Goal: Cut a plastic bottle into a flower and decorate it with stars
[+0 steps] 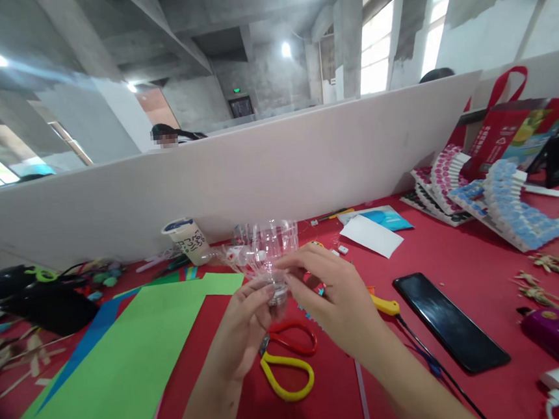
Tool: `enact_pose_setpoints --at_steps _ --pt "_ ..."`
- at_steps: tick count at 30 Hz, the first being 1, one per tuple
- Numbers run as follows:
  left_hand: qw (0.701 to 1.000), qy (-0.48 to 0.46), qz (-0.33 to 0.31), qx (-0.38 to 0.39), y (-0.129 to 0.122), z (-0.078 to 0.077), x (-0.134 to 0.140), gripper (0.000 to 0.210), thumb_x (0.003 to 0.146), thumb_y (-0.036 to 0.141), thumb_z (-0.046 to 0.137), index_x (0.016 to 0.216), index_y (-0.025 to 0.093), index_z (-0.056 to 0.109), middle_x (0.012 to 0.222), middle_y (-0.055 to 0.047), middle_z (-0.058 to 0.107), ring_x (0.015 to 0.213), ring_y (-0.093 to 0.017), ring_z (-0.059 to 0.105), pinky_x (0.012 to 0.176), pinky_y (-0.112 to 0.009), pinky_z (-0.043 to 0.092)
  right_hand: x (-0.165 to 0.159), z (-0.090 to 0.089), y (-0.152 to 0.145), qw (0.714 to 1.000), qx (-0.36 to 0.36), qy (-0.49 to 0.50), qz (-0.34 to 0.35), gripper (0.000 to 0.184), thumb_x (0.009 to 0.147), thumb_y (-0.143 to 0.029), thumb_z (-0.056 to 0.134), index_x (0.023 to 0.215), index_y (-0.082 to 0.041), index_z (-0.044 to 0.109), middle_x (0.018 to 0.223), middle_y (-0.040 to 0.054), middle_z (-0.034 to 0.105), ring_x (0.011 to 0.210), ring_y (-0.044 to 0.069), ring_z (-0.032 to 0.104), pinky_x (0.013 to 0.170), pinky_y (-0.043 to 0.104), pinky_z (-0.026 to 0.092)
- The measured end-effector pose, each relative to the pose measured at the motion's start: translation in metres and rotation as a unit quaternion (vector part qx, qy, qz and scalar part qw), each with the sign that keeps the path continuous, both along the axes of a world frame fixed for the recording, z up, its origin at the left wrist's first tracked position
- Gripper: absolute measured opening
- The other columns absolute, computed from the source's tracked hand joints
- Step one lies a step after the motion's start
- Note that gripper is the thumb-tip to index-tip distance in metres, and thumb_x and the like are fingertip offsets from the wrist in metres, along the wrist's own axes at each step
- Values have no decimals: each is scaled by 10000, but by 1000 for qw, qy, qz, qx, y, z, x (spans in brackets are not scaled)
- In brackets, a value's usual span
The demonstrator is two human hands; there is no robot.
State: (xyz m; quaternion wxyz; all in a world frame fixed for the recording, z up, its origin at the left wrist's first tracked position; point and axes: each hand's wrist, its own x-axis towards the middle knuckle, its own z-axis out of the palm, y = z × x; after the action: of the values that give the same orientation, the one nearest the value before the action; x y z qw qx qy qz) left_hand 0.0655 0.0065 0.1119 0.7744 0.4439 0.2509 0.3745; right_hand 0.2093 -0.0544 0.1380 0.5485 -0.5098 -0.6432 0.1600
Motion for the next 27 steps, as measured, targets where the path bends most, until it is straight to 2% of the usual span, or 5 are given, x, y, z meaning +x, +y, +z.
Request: enact_pose_setpoints --at_steps 7,11,17,23,27 --pt "1000 11 -1 1 1 -3 1 120 774 188 627 874 141 674 726 -8 595 594 -64 487 554 -187 388 1 -3 2 999 -30 15 -23 184 872 -152 526 967 -254 646 875 -12 635 791 131 587 630 252 482" --pt "1000 11 0 -5 3 -4 1 107 773 191 629 854 132 664 701 -7 591 577 -63 483 533 -184 379 0 -3 2 999 -18 18 -21 189 863 -143 535 975 -257 635 864 -20 630 782 132 587 655 267 479" --pt "1000 5 14 -26 1 -7 2 98 727 225 682 772 142 656 657 8 591 540 -67 488 511 -191 387 -3 -6 6 998 -61 14 -2 100 876 -165 535 819 -225 591 736 -33 561 664 126 535 535 252 412" --pt "997 11 62 -39 -4 -2 7 119 693 225 701 740 134 641 646 13 580 536 -61 482 511 -184 392 -3 -6 8 998 -28 -43 -21 107 876 -178 571 775 -211 582 689 -45 487 627 116 463 569 253 360" --pt "995 9 83 -48 -5 0 7 148 660 239 729 716 146 629 625 25 570 536 -62 485 520 -185 401 -4 -4 7 998 -4 -55 -10 124 878 -160 573 760 -198 582 700 -42 481 632 109 456 579 239 356"
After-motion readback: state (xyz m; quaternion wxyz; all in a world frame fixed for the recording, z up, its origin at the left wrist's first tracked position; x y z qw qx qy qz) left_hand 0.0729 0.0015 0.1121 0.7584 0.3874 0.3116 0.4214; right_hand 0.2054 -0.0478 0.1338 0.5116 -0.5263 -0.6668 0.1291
